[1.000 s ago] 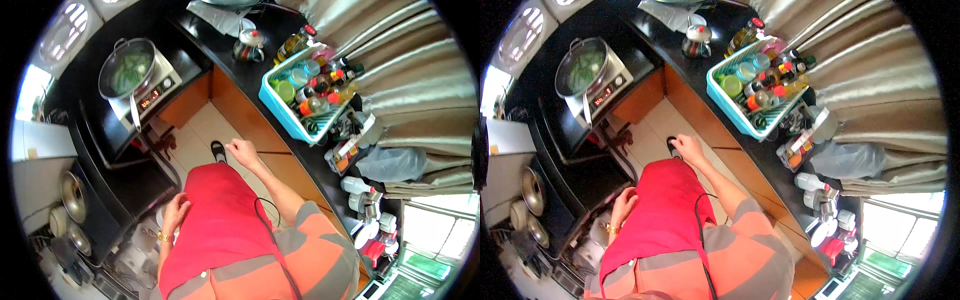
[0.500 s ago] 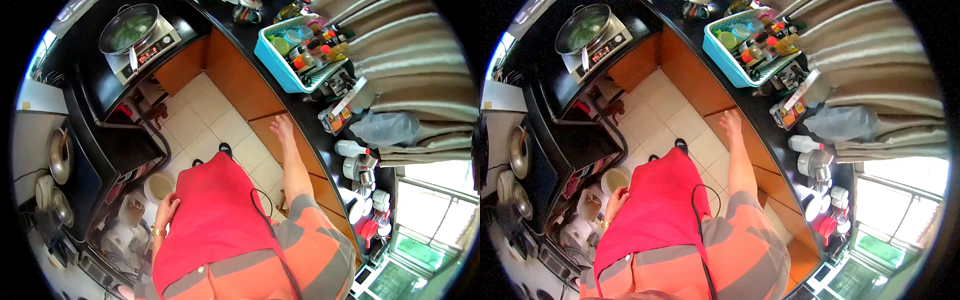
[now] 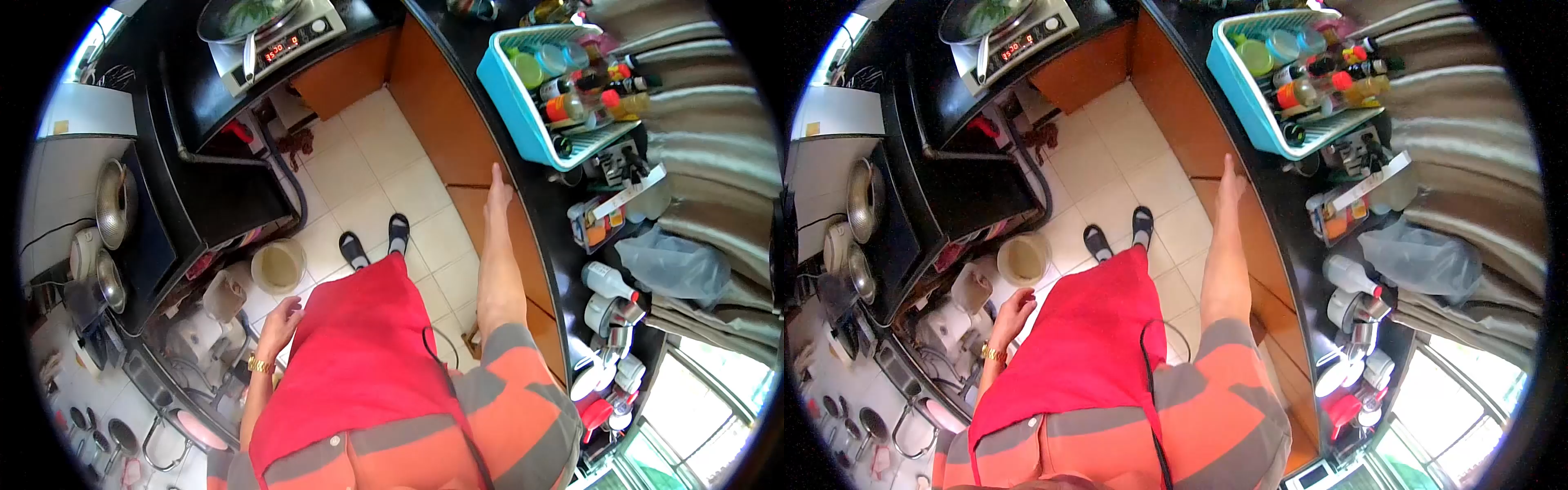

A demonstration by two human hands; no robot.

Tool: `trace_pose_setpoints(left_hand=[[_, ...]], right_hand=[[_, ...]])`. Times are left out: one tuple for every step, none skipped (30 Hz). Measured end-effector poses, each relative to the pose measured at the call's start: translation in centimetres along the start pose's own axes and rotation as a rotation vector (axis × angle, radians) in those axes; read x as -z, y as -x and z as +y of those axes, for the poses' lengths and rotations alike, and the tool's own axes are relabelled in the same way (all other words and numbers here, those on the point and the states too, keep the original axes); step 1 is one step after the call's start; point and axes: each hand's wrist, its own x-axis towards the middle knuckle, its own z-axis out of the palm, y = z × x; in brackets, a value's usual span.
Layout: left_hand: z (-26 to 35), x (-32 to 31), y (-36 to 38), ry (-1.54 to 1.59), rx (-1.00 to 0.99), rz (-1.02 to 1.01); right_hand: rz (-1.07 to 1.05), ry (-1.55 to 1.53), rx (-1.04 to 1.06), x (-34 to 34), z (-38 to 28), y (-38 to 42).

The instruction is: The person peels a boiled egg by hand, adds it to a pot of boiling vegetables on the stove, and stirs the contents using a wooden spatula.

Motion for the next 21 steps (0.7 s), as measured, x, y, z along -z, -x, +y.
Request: trace_pose_setpoints(left_hand=[[0.5, -0.2, 0.4, -0.008, -0.007, -0.013], [1.3, -0.7, 0.5, -0.005, 0.021, -0.044], [1.7, -1.2, 0.1, -0.003, 0.023, -0.048], [1.9, -1.7, -0.3, -0.046, 0.0, -0.114], [2.0, -2.2, -1.1, -0.09, -0.029, -0.178], [1.9, -2.8, -2.1, -0.143, -0.085, -0.201], [2.8, -2.8, -2.9, -0.14, -0.089, -0.202], [4.2, -3.1, -4.0, -0.172, -0.161, -0.222], [5.7, -3.2, -5.1, -0.203, -0.232, -0.24], [7.2, -3.3, -6.1, -0.221, -0.302, -0.201], [8.5, -3.4, -7.2, -0.236, -0.371, -0.159], [9.7, -3.6, -8.5, -0.212, -0.405, -0.132], [10.8, -3.7, -9.8, -0.186, -0.439, -0.104], [11.4, -4.0, -11.2, -0.167, -0.447, -0.096], [11.7, -4.5, -12.8, -0.148, -0.467, -0.069], [11.8, -4.8, -14.4, -0.128, -0.485, -0.043], [11.6, -5.1, -16.0, -0.103, -0.488, -0.035], [11.3, -5.4, -17.4, -0.119, -0.542, 0.037], [11.5, -5.5, -18.3, -0.136, -0.593, 0.109], [11.6, -5.5, -19.2, -0.107, -0.592, 0.117], [12.0, -5.1, -19.6, -0.076, -0.521, 0.147]], right_hand=[[0.007, 0.011, -0.02, 0.4, 1.2, 1.2], [-0.115, -0.003, 0.15, 0.7, 1.7, 2.1], [-0.211, -0.016, 0.186, 0.8, 1.2, 4.6], [-0.309, -0.032, 0.22, 0.9, 0.3, 7.4], [-0.354, -0.073, 0.246, 0.3, 1.4, 9.4], [-0.329, 0.019, 0.21, -0.5, 3.2, 10.4], [-0.357, 0.047, 0.225, -1.5, 5.1, 11.7], [-0.385, 0.075, 0.244, -2.8, 7.1, 12.9], [-0.376, 0.141, 0.264, -4.4, 9.5, 13.9], [-0.417, 0.195, 0.235, -5.2, 9.6, 15.4], [-0.459, 0.251, 0.208, -5.9, 9.6, 17.1], [-0.551, 0.295, 0.134, -6.2, 8.0, 19.1], [-0.61, 0.247, 0.068, -7.0, 8.3, 20.3], [-0.629, 0.239, 0.082, -8.4, 10.3, 20.6], [-0.655, 0.313, 0.158, -9.2, 11.0, 21.2], [-0.724, 0.379, 0.184, -9.0, 9.5, 22.5], [-0.793, 0.45, 0.208, -8.6, 7.4, 24.2], [-0.792, 0.476, 0.22, -8.4, 6.8, 25.3], [-0.87, 0.482, 0.242, -8.4, 6.4, 26.0], [-0.95, 0.489, 0.262, -8.1, 6.0, 26.5], [-0.951, 0.519, 0.27, -7.5, 5.7, 26.6]])
